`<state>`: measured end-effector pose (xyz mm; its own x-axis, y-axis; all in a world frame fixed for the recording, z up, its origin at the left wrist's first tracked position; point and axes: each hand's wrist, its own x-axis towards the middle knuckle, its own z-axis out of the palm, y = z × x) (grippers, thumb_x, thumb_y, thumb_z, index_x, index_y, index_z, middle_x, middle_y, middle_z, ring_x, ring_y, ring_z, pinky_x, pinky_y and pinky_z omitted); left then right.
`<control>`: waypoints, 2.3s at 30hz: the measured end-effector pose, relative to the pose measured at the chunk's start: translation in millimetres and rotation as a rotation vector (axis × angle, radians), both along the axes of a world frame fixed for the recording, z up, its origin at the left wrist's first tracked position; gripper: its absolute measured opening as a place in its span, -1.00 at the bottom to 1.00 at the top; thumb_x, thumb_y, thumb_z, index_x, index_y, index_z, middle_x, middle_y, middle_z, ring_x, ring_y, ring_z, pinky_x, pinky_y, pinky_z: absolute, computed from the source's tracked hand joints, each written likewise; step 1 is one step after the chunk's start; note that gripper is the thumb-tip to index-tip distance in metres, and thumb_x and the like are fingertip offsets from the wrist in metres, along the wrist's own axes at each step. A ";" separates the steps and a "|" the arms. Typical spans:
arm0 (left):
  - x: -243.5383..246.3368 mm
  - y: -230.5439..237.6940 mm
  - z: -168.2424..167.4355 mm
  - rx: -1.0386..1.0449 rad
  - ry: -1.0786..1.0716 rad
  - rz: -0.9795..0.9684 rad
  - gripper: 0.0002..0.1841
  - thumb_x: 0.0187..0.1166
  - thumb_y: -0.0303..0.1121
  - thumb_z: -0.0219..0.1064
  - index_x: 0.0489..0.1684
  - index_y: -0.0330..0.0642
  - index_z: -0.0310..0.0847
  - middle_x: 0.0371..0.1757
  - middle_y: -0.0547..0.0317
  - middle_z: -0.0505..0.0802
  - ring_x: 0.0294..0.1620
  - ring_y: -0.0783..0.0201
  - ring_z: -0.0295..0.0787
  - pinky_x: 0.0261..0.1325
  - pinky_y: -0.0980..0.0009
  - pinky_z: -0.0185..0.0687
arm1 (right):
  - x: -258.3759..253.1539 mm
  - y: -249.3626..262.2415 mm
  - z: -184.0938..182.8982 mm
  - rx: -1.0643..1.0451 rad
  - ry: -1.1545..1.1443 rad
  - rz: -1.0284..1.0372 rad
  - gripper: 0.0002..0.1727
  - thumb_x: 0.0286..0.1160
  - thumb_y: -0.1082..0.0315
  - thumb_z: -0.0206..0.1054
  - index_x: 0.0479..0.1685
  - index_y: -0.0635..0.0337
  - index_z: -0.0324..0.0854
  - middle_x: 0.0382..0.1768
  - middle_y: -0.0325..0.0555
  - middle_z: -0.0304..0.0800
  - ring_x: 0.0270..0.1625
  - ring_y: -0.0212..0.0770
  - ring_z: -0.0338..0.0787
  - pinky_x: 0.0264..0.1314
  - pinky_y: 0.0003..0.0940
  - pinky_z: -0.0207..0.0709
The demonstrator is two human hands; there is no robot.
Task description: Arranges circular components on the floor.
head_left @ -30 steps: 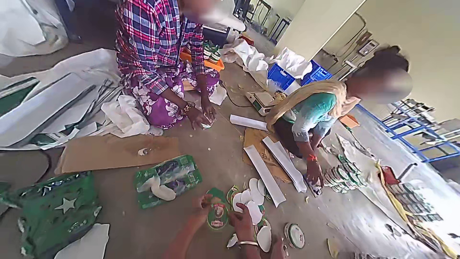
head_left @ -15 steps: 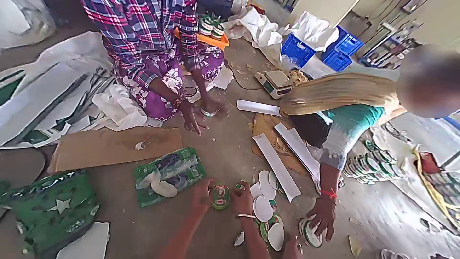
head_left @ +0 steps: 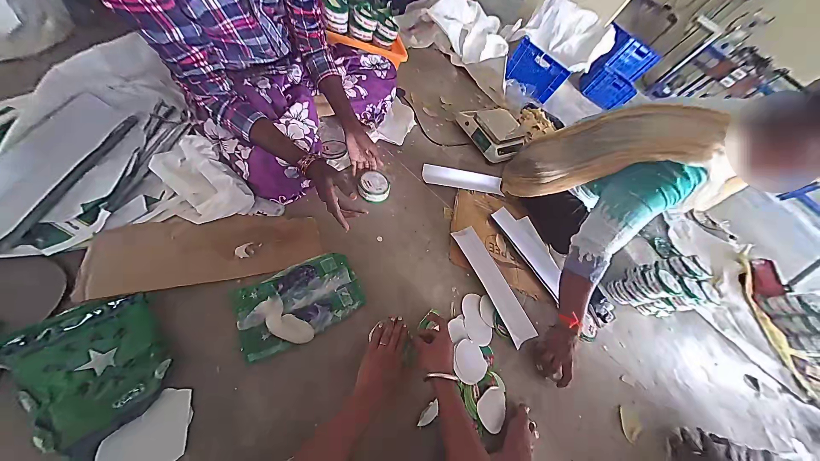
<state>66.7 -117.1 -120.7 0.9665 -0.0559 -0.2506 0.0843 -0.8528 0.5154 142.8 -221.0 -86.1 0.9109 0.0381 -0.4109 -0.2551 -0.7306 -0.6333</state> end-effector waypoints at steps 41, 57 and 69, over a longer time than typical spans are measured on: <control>33.0 -6.0 40.8 -0.223 0.009 -0.098 -0.21 0.40 -0.21 0.56 0.72 -0.14 0.38 0.76 -0.42 0.30 0.80 -0.42 0.07 0.72 -0.34 -0.01 | 31.4 -290.3 33.3 -0.463 -0.460 -0.560 -0.08 0.51 0.20 0.39 0.86 0.28 0.02 0.67 0.54 0.27 0.66 0.55 0.34 0.62 0.45 0.18; 70.9 -43.5 23.5 -0.784 0.034 0.225 -0.24 0.33 -0.35 0.53 0.67 -0.20 0.43 0.58 -0.22 0.57 0.53 -0.01 0.51 0.52 0.07 0.45 | 27.5 -275.7 -27.6 -0.478 -0.382 -0.716 -0.05 0.67 -0.17 0.18 0.93 0.14 -0.13 0.86 0.30 -0.05 0.86 0.41 -0.02 0.67 0.59 -0.13; -37.0 73.2 93.2 -1.045 0.002 0.829 -0.45 0.81 -0.35 0.03 0.77 -0.36 0.15 0.78 -0.31 0.31 0.76 -0.12 0.26 0.72 -0.02 0.17 | -47.2 -140.8 25.0 0.020 -0.518 -0.231 -0.22 0.61 0.32 0.30 0.75 0.51 0.10 0.69 0.50 0.26 0.70 0.47 0.33 0.71 0.32 0.19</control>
<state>29.6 -44.0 -27.5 0.8076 0.3787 -0.4520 0.3844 0.2432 0.8905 95.5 -361.8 -61.1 0.9789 -0.1831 0.0909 -0.0592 -0.6796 -0.7312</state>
